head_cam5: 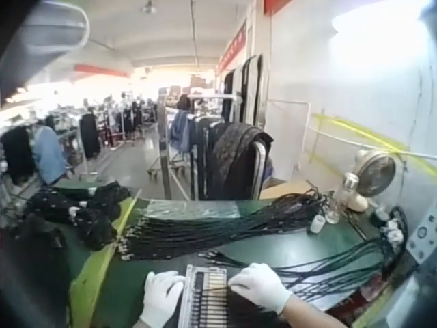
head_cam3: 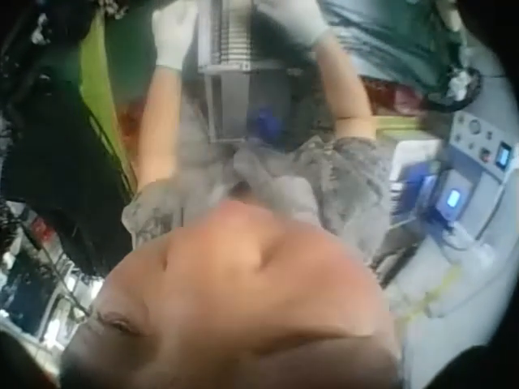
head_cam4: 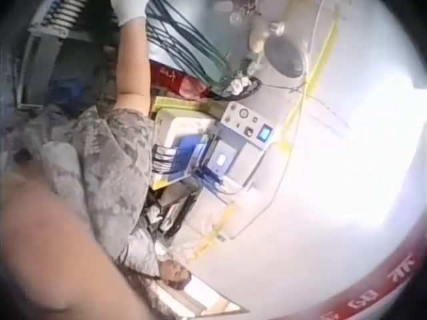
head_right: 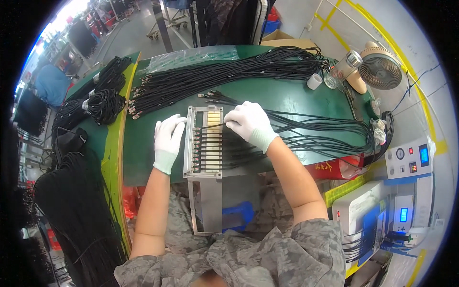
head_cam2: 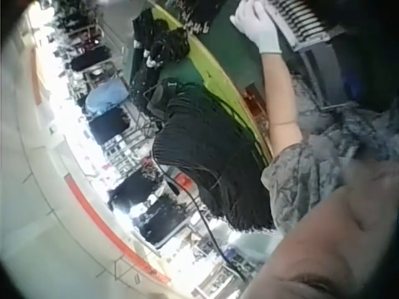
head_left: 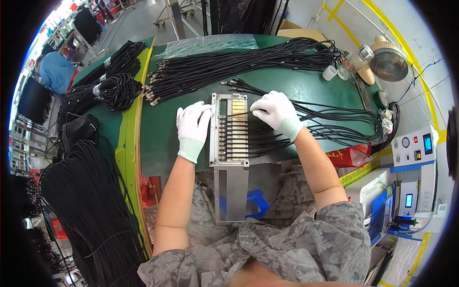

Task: Assembling electrical wire harnesses by placing individual wires into a connector jig.

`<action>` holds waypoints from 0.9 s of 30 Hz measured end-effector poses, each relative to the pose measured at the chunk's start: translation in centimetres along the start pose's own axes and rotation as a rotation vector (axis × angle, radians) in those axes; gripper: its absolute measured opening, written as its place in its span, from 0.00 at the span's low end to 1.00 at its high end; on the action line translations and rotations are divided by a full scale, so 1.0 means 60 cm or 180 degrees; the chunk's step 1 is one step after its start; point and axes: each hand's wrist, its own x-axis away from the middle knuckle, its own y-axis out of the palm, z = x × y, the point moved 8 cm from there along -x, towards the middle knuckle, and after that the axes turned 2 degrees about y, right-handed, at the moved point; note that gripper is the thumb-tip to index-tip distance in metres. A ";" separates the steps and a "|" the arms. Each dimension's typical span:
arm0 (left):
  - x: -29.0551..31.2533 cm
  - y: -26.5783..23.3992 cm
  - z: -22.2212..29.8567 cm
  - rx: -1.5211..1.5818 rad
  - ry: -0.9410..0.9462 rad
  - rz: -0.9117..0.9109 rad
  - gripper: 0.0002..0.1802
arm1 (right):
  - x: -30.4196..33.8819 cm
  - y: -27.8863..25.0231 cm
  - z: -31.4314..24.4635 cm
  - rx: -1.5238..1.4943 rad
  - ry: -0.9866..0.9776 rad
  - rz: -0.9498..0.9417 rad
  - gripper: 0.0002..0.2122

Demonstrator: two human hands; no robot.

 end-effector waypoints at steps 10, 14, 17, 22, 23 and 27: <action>-0.001 0.007 0.026 0.0534 0.0161 -0.0144 0.15 | 0.004 -0.002 -0.019 -0.0260 -0.0038 0.0002 0.02; 0.020 0.052 0.086 -0.0697 0.0837 -0.0920 0.25 | 0.004 0.014 -0.010 -0.0118 0.0085 -0.0137 0.03; 0.012 0.061 0.092 -0.0889 0.0643 -0.1013 0.23 | -0.005 0.002 0.016 0.0096 0.0237 0.0182 0.09; 0.004 0.070 0.095 -0.0979 0.0708 -0.0776 0.14 | -0.017 0.023 0.097 0.0975 0.1038 0.0082 0.13; 0.003 0.068 0.095 -0.0915 0.0660 -0.0803 0.14 | -0.020 0.025 0.101 0.0976 0.1037 0.0081 0.13; 0.005 0.060 0.092 -0.0787 0.0651 -0.0884 0.14 | -0.026 0.019 0.100 0.0755 0.0872 0.0511 0.07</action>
